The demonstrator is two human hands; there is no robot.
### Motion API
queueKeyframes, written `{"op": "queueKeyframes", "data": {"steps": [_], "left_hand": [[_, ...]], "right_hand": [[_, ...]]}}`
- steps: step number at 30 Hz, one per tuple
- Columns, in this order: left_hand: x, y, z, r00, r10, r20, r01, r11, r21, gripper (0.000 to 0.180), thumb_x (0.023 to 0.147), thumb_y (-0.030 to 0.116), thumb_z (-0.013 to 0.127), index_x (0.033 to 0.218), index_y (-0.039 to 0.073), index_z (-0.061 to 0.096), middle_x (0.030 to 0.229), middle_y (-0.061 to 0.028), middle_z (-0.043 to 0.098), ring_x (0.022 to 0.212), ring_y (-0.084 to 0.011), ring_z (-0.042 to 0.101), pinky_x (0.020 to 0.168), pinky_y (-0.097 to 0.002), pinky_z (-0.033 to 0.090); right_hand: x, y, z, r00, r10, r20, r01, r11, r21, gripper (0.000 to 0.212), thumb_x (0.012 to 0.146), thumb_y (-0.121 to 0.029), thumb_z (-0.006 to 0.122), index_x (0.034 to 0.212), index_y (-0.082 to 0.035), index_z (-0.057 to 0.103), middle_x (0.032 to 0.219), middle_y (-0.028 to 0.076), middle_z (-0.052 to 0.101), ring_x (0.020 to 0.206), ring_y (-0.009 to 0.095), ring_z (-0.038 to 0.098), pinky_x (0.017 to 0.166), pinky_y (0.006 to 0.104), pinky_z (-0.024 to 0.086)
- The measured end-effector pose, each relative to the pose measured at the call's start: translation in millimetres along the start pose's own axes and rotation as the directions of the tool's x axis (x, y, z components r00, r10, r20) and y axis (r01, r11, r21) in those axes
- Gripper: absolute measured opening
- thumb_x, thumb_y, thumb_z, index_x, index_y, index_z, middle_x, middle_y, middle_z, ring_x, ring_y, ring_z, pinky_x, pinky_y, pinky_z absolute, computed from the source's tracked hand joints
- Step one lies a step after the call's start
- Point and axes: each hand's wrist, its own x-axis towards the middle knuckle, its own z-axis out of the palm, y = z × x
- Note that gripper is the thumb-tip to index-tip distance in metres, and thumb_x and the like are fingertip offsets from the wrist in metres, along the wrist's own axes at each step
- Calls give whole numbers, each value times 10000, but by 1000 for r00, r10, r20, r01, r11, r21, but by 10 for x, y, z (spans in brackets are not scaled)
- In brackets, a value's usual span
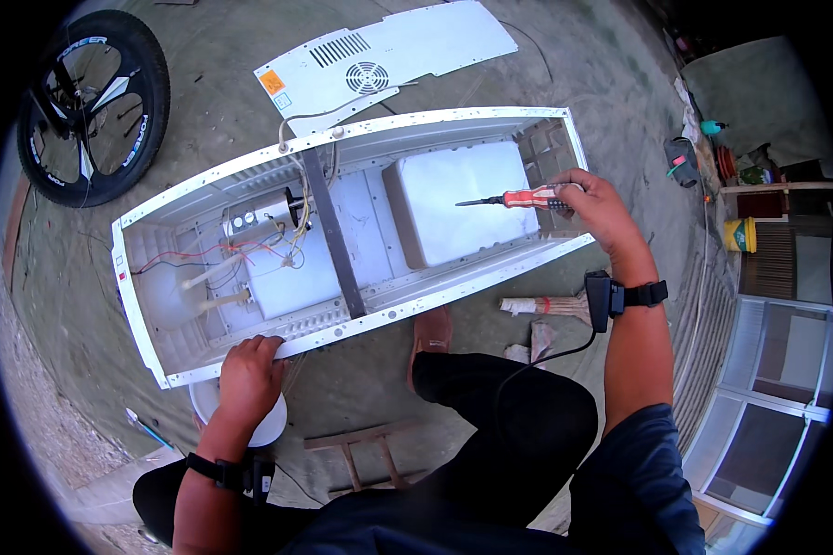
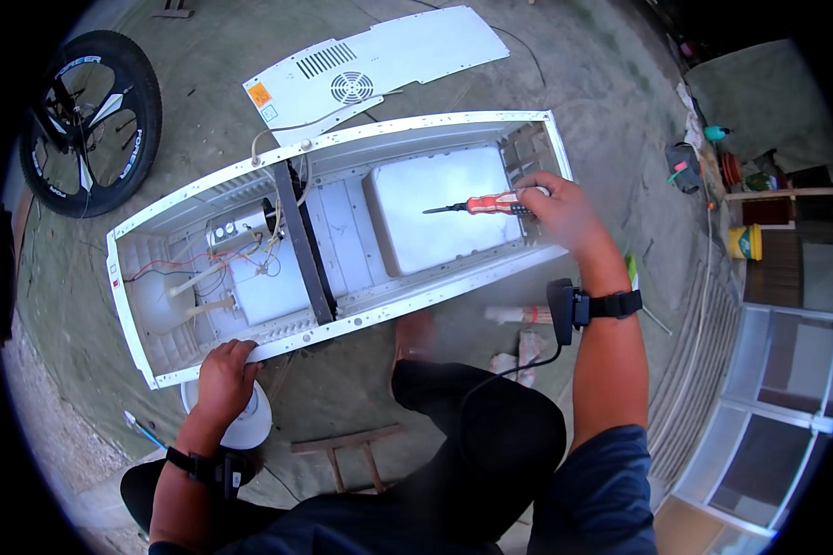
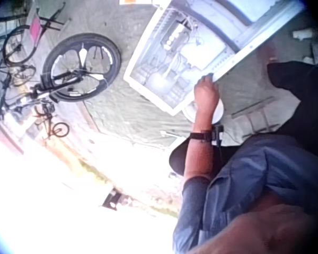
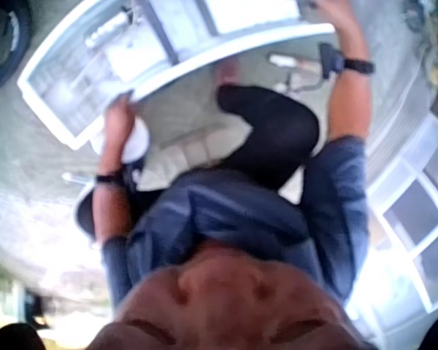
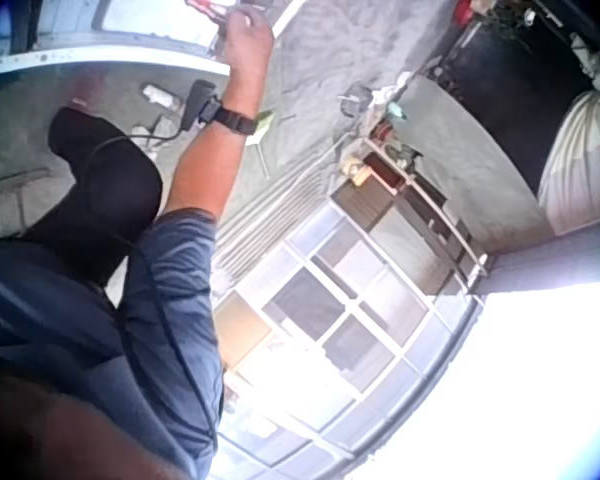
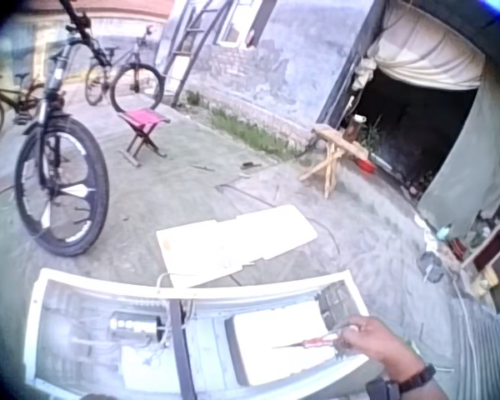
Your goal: The person disassembles the outer casing of a white water dispenser and then uses a screwdriver to remove screws from the internal components.
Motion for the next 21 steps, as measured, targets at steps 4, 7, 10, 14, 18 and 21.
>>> {"op": "queueKeyframes", "data": {"steps": [4,7,10,14,18,21], "left_hand": [[-23,-29,62,1000,-12,-24,13,999,48,318,765,89,740,1060,21,642,948,-177,660,873,-399,628,767,-483,505],[-25,17,26,999,9,-41,-6,998,59,304,764,92,740,1044,26,644,945,-170,662,866,-391,629,765,-478,505],[-45,10,18,997,42,-72,-35,995,95,294,768,100,740,1039,34,646,939,-161,664,857,-386,631,764,-474,507],[-54,27,-70,995,45,-93,-30,986,162,274,769,134,755,1014,63,656,891,-115,668,846,-331,651,754,-437,504],[-62,74,-112,994,19,-110,6,976,220,228,788,146,739,982,67,647,887,-122,667,848,-339,652,746,-441,509],[-92,79,-191,994,-27,-103,51,970,238,212,793,152,739,960,66,640,882,-121,666,850,-340,652,746,-450,511]], "right_hand": [[34,431,-70,999,14,-49,-16,999,-48,353,900,-290,617,1130,-29,682,927,86,704,840,173,645,777,293,500],[-42,911,-15,987,-35,-160,26,998,-59,369,917,-301,598,1148,-23,675,978,103,704,907,198,638,826,305,495],[-162,1407,61,975,-111,-191,92,990,-107,368,943,-289,581,1174,-14,661,1048,100,690,954,206,622,862,318,483],[-277,1441,102,974,57,-221,-28,991,133,342,962,-246,586,1200,-5,641,1092,61,669,1006,170,594,910,300,451],[-312,1518,29,993,17,-121,20,952,304,316,963,-224,594,1199,-19,642,1101,34,657,1054,143,565,970,274,401],[-368,1519,-87,1000,2,16,-8,925,381,297,971,-190,560,1198,-17,640,1100,47,663,1055,139,570,991,274,394]]}}
